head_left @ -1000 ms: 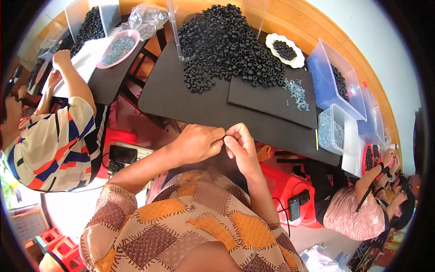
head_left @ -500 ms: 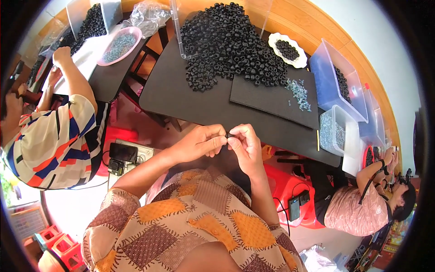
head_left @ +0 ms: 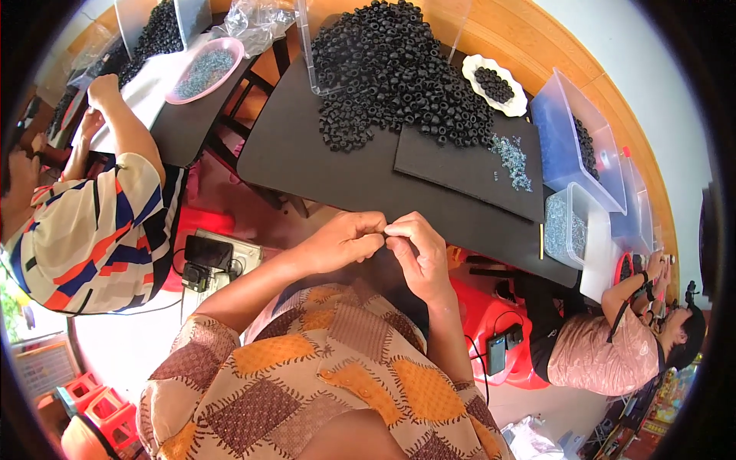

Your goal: The person assembles small components by picking up black rubber pieces and small pins from the table and inserting the pins into the rubber pieces by hand.

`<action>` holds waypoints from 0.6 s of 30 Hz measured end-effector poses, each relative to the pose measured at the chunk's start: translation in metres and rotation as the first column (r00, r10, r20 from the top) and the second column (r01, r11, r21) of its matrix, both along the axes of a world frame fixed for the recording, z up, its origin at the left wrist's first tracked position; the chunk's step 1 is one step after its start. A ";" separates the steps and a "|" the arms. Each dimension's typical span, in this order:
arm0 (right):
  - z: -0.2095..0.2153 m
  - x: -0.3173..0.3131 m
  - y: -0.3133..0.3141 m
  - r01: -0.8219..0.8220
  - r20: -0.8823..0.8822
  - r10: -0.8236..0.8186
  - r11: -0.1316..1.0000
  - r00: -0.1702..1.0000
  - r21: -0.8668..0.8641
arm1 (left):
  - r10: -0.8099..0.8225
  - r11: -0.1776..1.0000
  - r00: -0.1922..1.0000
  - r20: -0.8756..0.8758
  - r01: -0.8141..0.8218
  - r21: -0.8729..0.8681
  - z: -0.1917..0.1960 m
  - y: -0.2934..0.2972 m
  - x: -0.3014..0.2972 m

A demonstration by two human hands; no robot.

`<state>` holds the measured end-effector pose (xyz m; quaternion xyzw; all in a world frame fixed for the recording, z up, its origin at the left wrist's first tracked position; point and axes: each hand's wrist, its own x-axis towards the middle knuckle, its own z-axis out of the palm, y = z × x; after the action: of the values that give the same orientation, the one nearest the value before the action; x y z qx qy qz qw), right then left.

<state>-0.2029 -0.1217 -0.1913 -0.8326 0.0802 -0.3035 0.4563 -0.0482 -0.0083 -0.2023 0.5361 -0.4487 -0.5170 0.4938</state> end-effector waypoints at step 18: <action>-0.013 0.013 0.007 -0.082 0.162 -0.082 0.596 0.983 0.799 | 0.444 0.802 0.870 0.213 -0.280 -0.528 0.001 -0.014 -0.012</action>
<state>-0.1901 -0.1149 -0.2048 -0.5072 0.1660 -0.3096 0.7870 -0.0603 -0.0226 -0.2015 0.5512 -0.5255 -0.1875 0.6204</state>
